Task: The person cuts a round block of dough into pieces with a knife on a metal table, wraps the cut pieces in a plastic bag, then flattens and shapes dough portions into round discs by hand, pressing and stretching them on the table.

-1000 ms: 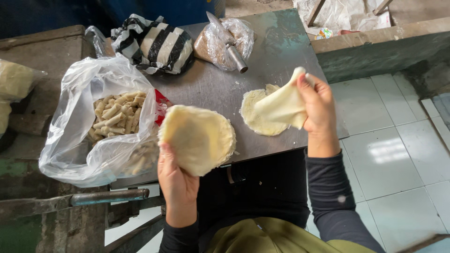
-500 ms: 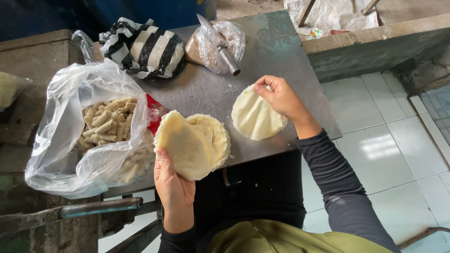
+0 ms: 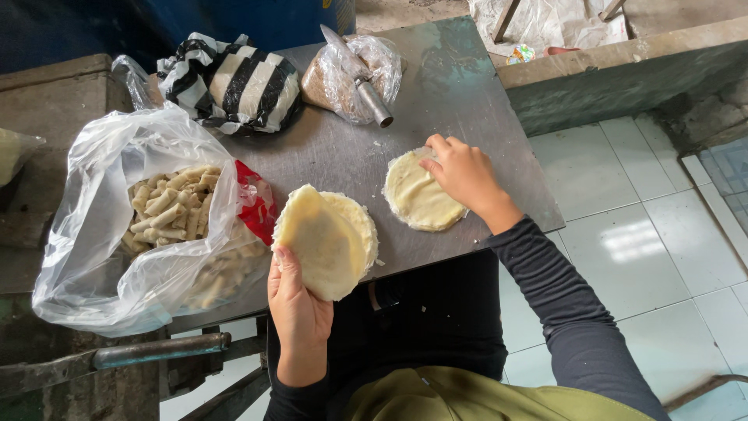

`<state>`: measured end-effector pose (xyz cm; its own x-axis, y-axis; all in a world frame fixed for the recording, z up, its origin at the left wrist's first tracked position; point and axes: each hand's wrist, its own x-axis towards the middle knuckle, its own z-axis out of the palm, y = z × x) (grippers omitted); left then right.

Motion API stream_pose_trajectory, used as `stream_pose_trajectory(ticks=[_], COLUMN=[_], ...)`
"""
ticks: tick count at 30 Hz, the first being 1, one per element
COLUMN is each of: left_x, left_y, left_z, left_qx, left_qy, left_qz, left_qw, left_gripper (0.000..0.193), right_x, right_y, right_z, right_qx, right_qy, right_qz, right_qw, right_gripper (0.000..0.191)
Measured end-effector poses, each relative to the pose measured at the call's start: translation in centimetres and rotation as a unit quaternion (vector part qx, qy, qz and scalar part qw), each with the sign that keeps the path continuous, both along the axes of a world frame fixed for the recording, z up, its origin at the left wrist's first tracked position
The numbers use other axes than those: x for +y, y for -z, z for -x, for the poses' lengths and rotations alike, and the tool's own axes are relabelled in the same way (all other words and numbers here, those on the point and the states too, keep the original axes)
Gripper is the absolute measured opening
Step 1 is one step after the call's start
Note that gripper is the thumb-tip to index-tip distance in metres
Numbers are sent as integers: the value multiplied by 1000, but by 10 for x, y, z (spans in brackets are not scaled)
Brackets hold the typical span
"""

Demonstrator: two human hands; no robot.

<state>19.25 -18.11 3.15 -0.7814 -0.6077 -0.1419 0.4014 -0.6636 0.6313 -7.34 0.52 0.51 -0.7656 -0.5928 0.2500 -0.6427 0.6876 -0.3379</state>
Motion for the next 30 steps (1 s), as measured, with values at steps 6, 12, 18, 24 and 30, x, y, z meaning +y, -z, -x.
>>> stream_pose_trajectory(ticks=[6, 12, 18, 24, 30], left_x=[5, 2, 5, 15, 21], left_y=[-2, 1, 1, -4, -4], left_z=[0, -1, -4, -4, -1], left_qx=[8, 16, 24, 29, 28], left_qy=[9, 7, 17, 27, 29], left_qz=[9, 14, -1, -33, -45], left_qw=[1000, 1000, 1000, 999, 998], left_gripper=[43, 42, 41, 41, 41], right_x=[19, 40, 40, 38, 37], right_y=[-27, -39, -33, -25, -22], right_z=[-2, -44, -66, -71, -73], right_qx=[6, -190, -194, -160, -193], right_qy=[38, -209, -181, -190, -162], right_qz=[13, 68, 50, 82, 75], right_qw=[999, 957, 963, 965, 965], right_gripper=[39, 25, 23, 16, 16])
